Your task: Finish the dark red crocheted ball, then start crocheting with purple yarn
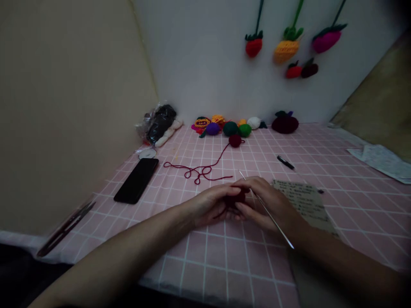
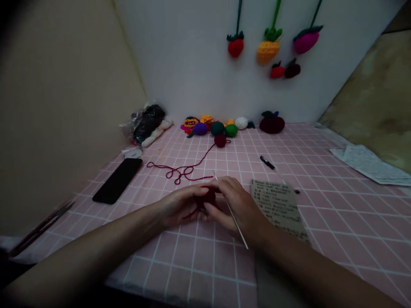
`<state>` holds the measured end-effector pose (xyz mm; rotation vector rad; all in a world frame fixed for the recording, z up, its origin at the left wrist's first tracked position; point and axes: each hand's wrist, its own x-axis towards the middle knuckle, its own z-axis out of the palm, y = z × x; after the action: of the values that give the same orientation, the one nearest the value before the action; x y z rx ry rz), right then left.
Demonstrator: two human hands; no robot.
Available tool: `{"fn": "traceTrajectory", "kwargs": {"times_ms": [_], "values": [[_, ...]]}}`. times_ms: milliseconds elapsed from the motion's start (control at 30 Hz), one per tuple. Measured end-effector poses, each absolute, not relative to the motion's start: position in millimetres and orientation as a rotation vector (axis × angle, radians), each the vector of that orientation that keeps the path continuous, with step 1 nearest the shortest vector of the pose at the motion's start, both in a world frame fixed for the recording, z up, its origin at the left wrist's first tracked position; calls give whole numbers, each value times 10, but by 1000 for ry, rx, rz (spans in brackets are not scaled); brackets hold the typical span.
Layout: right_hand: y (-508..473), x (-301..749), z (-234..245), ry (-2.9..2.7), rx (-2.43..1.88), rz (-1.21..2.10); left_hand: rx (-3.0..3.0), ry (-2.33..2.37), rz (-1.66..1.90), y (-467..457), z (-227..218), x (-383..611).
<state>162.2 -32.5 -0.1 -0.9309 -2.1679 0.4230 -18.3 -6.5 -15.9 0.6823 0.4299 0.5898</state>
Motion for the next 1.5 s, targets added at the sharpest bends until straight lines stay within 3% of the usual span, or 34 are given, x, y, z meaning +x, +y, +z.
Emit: {"fn": "traceTrajectory", "kwargs": {"times_ms": [433,1033,1500], "values": [[-296,1733,-14,-1909,-1005,540,599,396,623,-46,-57,-224],[-228,1700,-103,-2126,-945,372,617,328,635,-84,-38,-206],[-244,1691,12,-2074,-879,534,594,344,552,-87,-65,-225]]}}
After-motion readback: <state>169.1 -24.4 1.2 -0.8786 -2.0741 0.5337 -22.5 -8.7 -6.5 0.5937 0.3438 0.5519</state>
